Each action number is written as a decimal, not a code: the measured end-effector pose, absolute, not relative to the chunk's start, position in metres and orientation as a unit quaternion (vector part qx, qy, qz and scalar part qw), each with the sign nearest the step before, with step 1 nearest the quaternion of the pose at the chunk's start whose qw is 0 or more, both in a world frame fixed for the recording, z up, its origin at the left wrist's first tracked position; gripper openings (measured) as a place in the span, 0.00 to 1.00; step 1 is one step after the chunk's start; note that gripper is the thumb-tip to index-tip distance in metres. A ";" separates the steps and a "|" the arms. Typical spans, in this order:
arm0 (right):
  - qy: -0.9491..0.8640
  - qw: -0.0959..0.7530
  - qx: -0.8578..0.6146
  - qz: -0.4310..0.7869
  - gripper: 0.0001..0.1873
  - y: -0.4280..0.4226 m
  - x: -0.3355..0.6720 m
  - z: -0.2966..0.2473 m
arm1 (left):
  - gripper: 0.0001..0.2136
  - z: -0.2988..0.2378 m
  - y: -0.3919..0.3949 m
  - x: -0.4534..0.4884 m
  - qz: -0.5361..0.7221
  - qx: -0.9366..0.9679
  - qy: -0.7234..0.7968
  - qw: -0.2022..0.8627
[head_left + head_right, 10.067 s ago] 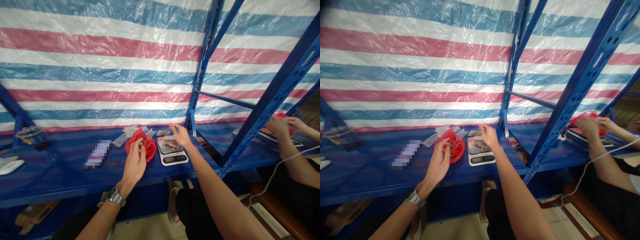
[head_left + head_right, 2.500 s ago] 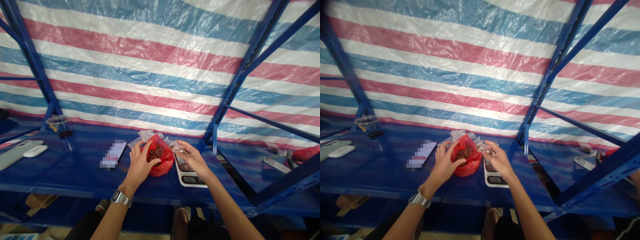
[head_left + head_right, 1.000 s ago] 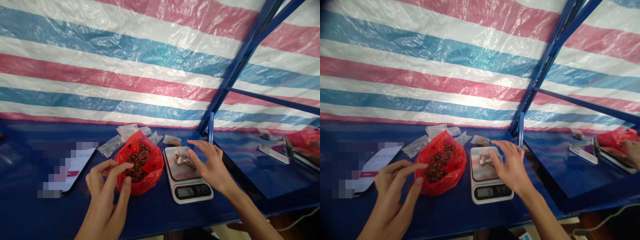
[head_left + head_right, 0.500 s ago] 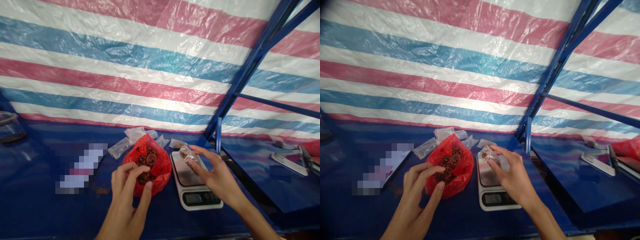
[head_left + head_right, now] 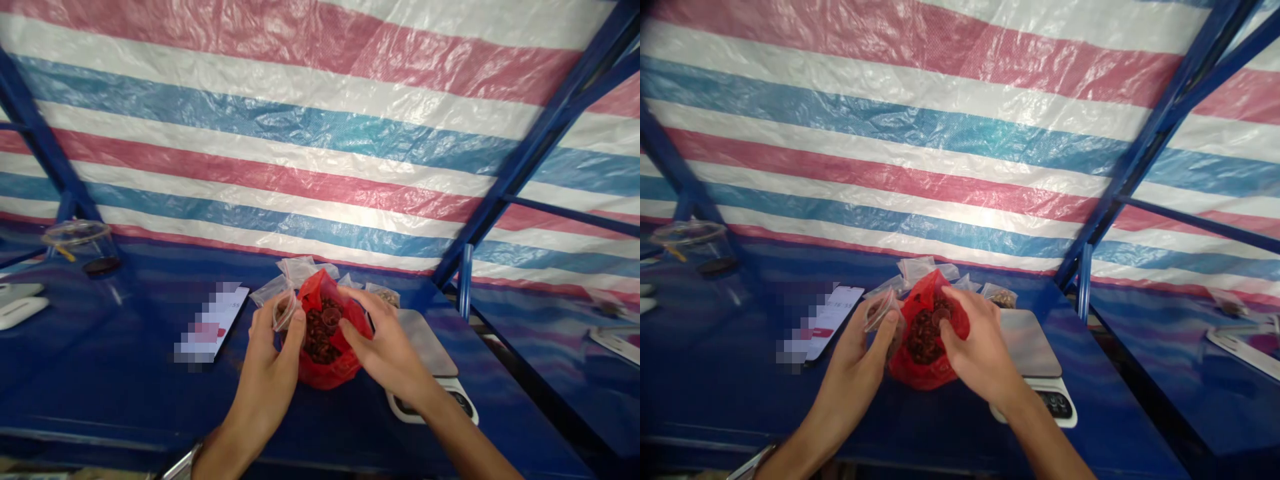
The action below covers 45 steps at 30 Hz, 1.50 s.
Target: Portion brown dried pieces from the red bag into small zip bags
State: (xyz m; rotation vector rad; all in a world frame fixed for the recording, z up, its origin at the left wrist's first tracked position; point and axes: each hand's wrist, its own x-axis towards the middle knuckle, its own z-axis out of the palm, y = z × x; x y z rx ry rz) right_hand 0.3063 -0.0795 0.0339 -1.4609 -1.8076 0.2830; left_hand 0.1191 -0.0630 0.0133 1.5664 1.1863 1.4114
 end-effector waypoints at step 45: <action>-0.693 0.414 -0.589 0.050 0.23 -0.078 0.300 0.031 | 0.17 0.000 -0.055 0.131 0.481 0.685 0.466 0.286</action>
